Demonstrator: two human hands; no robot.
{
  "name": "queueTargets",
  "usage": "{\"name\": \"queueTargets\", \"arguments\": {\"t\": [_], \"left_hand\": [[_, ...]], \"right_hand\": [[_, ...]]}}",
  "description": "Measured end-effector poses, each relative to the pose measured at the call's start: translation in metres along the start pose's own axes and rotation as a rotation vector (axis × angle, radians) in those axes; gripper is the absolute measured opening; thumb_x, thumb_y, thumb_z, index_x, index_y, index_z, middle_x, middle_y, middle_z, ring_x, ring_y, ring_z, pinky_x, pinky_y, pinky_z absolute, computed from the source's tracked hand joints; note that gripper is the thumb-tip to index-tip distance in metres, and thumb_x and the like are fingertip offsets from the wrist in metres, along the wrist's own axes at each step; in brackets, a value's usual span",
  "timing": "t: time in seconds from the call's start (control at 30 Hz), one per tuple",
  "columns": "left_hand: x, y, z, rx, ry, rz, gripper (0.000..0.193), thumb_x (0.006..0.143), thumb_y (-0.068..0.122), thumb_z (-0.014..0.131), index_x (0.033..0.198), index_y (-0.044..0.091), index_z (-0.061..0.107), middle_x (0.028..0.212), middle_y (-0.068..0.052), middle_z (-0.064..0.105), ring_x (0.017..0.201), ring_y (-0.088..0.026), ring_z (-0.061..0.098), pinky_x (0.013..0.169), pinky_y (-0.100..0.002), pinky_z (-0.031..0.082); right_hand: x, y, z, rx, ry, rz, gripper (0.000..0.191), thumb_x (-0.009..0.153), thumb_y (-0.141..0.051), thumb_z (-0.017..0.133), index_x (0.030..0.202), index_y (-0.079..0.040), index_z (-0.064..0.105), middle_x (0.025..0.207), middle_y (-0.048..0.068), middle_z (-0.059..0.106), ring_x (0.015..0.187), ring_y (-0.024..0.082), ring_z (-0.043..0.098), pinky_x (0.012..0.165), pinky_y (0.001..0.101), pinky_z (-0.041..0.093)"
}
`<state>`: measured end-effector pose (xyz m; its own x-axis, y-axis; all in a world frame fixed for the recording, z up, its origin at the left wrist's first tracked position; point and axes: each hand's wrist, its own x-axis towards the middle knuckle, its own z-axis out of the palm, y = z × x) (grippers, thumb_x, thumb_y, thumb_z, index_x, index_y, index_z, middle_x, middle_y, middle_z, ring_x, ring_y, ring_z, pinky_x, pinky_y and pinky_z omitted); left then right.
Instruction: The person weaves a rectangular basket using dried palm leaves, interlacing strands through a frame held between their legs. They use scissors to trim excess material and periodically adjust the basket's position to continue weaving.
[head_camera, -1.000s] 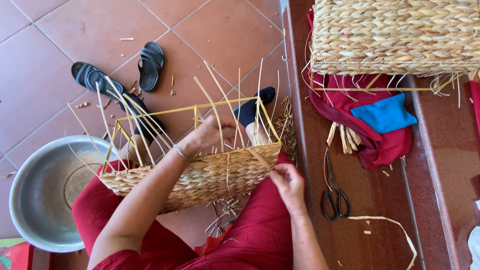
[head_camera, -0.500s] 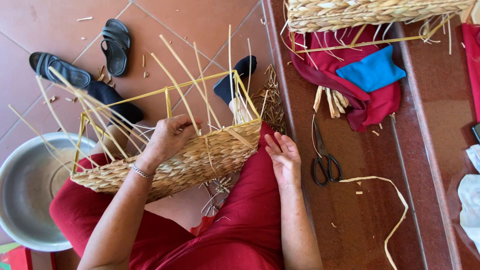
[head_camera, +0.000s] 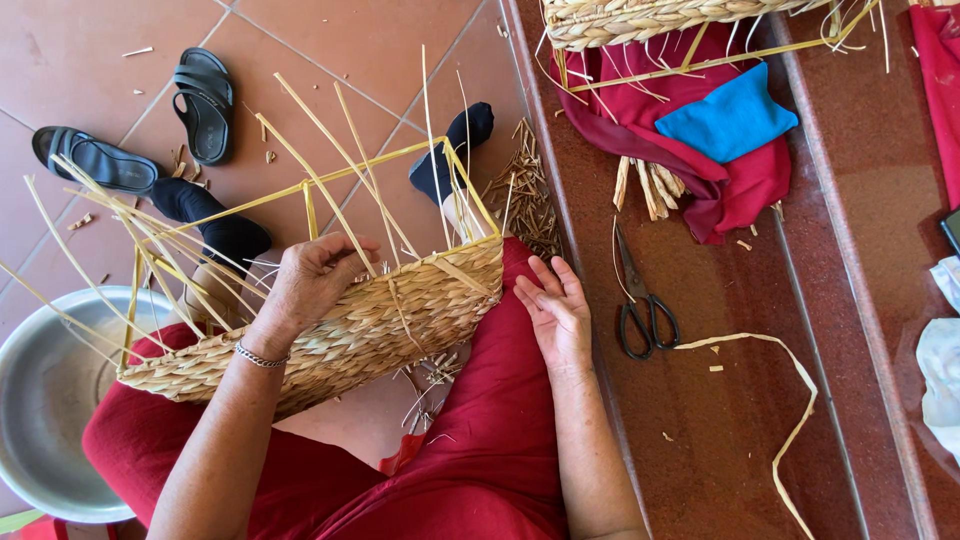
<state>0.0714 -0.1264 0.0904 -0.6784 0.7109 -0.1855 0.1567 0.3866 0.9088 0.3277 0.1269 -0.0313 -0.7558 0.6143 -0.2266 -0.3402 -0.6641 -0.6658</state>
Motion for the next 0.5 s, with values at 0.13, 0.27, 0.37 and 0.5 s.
{"name": "queueTargets", "arguments": {"t": [0.13,0.27,0.37,0.5], "left_hand": [[-0.0005,0.0019,0.0001,-0.029,-0.004,0.003,0.022,0.097,0.013,0.065,0.115,0.003,0.075,0.093,-0.005,0.079,0.084,-0.007,0.071,0.075,-0.024,0.058],[-0.0002,0.0014,0.0012,-0.03,0.003,-0.012,0.021,0.097,0.012,0.065,0.114,0.003,0.075,0.093,-0.005,0.08,0.084,-0.007,0.071,0.074,-0.025,0.058],[-0.0007,0.0006,0.001,-0.039,0.002,-0.009,0.021,0.097,0.012,0.065,0.113,0.003,0.075,0.092,-0.005,0.08,0.084,-0.007,0.072,0.075,-0.024,0.058],[-0.0008,-0.0006,0.0013,-0.073,0.007,0.0,0.021,0.097,0.012,0.066,0.113,0.002,0.075,0.094,-0.004,0.079,0.085,-0.007,0.071,0.076,-0.024,0.058]], "right_hand": [[-0.0012,0.0005,-0.0017,0.047,-0.018,-0.012,0.048,0.097,0.001,0.053,0.144,-0.008,0.053,0.134,0.017,0.066,0.118,0.033,0.066,0.112,0.0546,0.047],[-0.0007,0.0007,-0.0027,0.011,0.019,0.0,0.044,0.101,-0.002,0.053,0.145,-0.007,0.052,0.117,0.015,0.072,0.119,0.032,0.066,0.114,0.056,0.047],[0.0001,0.0008,-0.0029,0.006,0.019,0.003,0.043,0.1,-0.004,0.054,0.142,-0.008,0.054,0.112,0.013,0.073,0.118,0.032,0.066,0.113,0.0558,0.047],[0.0003,0.0016,-0.0037,0.068,0.011,-0.007,0.026,0.101,-0.011,0.059,0.127,-0.009,0.063,0.111,0.013,0.074,0.116,0.031,0.067,0.114,0.0576,0.045]]}}
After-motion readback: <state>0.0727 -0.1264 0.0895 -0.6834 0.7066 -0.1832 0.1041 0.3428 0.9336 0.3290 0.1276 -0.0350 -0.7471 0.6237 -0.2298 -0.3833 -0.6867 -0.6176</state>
